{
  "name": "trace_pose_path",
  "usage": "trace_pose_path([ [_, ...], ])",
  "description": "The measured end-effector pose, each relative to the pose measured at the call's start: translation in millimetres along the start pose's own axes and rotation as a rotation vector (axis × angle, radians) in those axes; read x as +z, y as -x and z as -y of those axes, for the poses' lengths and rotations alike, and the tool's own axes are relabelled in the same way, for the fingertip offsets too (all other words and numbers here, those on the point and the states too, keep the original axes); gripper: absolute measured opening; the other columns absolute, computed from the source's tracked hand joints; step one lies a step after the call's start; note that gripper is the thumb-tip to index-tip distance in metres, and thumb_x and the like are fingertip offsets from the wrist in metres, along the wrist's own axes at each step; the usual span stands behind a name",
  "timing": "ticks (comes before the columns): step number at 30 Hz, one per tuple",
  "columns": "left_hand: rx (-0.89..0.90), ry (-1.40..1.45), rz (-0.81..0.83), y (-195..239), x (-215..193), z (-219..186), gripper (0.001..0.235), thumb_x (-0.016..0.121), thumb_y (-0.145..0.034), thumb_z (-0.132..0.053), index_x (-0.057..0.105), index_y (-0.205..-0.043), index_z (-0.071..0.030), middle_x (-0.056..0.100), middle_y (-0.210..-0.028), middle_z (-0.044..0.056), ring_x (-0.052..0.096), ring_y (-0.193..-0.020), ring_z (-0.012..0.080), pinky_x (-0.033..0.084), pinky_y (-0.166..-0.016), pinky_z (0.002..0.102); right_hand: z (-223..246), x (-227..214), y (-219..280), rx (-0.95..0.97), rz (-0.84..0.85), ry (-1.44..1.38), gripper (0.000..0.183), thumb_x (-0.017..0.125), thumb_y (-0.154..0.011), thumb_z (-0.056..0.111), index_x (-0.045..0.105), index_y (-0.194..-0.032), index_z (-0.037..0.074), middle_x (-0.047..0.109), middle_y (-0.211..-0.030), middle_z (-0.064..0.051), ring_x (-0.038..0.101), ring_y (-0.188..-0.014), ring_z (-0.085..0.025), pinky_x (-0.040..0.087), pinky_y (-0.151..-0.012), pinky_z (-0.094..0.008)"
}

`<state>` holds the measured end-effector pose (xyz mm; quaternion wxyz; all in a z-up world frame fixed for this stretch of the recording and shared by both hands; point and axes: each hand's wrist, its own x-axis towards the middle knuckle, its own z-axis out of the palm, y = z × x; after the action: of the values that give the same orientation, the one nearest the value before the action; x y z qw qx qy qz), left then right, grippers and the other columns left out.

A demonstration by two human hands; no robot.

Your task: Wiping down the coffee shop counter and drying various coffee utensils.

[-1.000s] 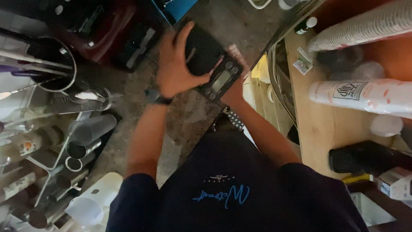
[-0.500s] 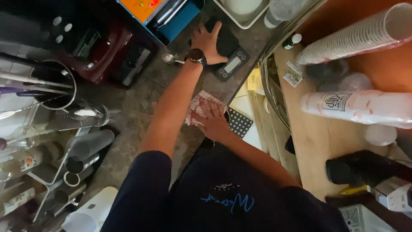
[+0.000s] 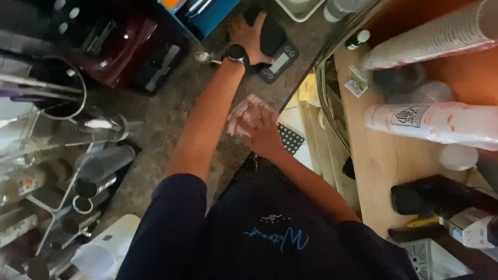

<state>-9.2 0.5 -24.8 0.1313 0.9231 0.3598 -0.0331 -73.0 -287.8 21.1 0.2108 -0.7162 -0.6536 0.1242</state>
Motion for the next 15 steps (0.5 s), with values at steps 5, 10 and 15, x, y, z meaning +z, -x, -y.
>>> trace_pose_path([
  [5,0.316,0.138,-0.144,139,-70,-26,0.085,0.087,-0.095,-0.039,0.036,-0.159,-0.015,0.027,-0.163,0.025,0.023,-0.153,0.0470,0.028,-0.125,0.060,-14,3,-2,0.102,-0.016,0.114,0.066,0.056,-0.101,0.050,0.039,-0.160,0.027,0.023,-0.169,-0.014,0.028,-0.153,-0.043,0.026,-0.120,-0.060],
  [10,0.381,0.497,-0.362,259,-4,-6,0.047,0.056,-0.106,-0.010,0.045,-0.149,0.004,0.055,-0.135,0.035,0.052,-0.128,0.0546,0.043,-0.108,0.065,-27,-8,12,-0.039,-0.303,-0.483,0.062,0.064,-0.084,0.035,0.056,-0.135,0.000,0.037,-0.153,-0.022,0.038,-0.138,-0.043,0.029,-0.117,-0.055],
  [15,0.472,0.285,-0.561,251,56,-35,0.054,0.060,-0.103,-0.035,0.049,-0.151,-0.014,0.048,-0.150,0.017,0.044,-0.142,0.0392,0.034,-0.118,0.056,-42,-11,52,0.208,-0.425,-0.383,0.038,0.059,-0.102,0.008,0.051,-0.139,0.007,0.036,-0.150,-0.021,0.037,-0.140,-0.042,0.031,-0.117,-0.056],
])
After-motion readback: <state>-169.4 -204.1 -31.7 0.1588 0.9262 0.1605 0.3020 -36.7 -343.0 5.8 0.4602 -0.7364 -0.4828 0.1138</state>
